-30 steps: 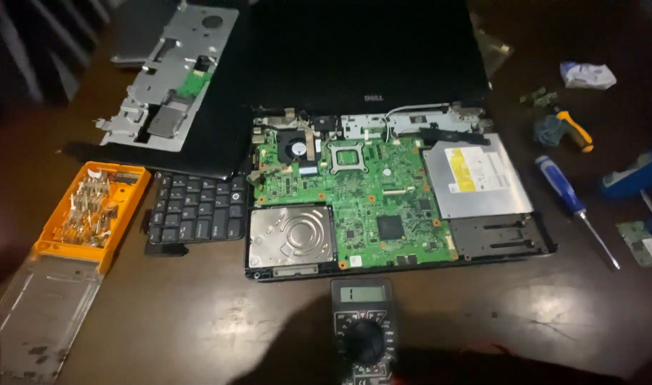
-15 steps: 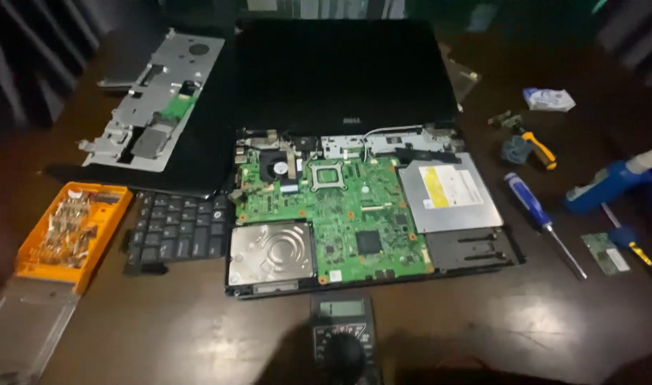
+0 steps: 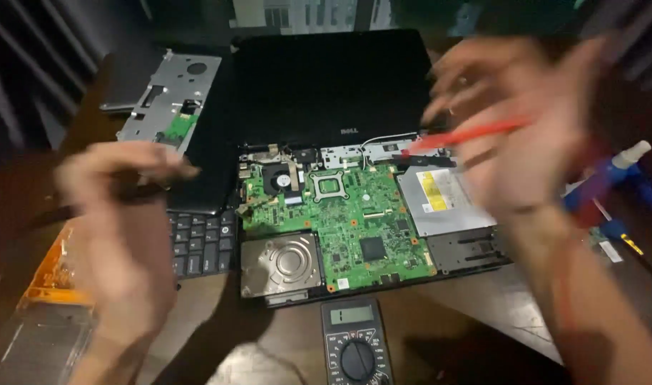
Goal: Using a digital multimeter to measure voltage and test components on a disassembled laptop motherboard.
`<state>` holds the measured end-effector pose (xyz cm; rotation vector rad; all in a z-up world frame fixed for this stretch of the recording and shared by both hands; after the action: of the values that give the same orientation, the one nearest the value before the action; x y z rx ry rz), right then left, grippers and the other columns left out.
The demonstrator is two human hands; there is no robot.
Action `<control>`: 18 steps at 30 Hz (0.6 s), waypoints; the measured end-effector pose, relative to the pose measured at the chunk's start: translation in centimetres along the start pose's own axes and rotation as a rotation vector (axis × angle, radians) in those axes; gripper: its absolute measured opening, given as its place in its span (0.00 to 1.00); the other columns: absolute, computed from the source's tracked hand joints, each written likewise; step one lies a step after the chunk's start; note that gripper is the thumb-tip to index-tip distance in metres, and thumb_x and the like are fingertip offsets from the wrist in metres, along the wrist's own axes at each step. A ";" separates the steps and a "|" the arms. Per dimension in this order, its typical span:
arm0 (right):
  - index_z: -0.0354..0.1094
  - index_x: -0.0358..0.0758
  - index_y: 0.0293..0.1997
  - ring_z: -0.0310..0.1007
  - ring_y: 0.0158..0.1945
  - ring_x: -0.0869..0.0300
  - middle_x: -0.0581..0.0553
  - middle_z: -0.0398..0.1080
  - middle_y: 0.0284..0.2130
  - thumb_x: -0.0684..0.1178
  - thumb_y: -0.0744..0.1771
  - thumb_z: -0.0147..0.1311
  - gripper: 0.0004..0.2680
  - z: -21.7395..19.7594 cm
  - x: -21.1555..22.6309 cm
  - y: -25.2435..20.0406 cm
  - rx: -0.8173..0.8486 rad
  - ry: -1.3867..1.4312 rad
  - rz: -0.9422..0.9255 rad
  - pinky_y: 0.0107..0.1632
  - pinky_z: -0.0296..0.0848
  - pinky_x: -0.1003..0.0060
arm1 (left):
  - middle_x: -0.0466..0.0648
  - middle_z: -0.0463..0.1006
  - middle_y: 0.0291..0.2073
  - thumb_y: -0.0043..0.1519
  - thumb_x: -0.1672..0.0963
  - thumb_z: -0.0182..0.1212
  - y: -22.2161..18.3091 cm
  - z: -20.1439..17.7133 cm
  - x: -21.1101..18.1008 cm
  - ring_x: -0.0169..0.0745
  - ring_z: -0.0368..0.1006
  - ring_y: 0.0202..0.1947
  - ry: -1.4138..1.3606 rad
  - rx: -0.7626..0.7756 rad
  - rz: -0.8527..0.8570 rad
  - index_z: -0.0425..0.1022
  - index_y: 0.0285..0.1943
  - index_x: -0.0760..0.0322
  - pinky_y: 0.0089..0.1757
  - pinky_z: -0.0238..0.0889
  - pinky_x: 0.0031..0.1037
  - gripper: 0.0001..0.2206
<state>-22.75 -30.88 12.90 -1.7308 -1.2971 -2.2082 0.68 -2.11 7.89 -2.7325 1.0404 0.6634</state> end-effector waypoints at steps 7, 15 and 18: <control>0.72 0.31 0.24 0.48 0.09 0.64 0.46 0.53 0.06 0.80 0.64 0.02 0.44 9.2 -9.6 -4.5 0.162 -0.003 0.556 0.19 0.53 0.73 | 0.52 0.73 0.27 0.75 0.48 0.24 0.9 2.2 6.4 0.47 0.70 0.36 -0.354 -1.262 -0.672 0.74 0.54 0.64 0.49 0.63 0.37 0.27; 0.76 0.27 0.47 0.74 0.19 0.59 0.34 0.77 0.24 0.36 0.63 0.65 0.10 10.9 -11.4 -6.0 0.215 0.074 0.269 0.27 0.76 0.67 | 0.49 0.86 0.24 0.65 0.52 0.61 2.8 3.5 5.0 0.44 0.84 0.31 -0.286 -1.125 -0.658 0.86 0.43 0.59 0.40 0.74 0.33 0.10; 0.77 0.28 0.46 0.75 0.22 0.60 0.32 0.79 0.27 0.37 0.63 0.66 0.09 11.1 -10.7 -6.2 0.252 0.023 0.252 0.29 0.79 0.67 | 0.50 0.88 0.26 0.61 0.53 0.67 3.0 4.0 4.8 0.43 0.85 0.34 -0.323 -1.173 -0.676 0.87 0.46 0.58 0.41 0.76 0.33 0.09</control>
<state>-13.25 -24.50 0.78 -1.6644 -1.2146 -1.8374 0.48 -6.08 2.23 -3.2356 -0.5883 1.8721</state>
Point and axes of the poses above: each hand's wrist, its own y-axis towards the middle knuckle, its own z-axis out of the palm, x = y × z, the point moved 4 cm from there along y, towards the middle knuckle
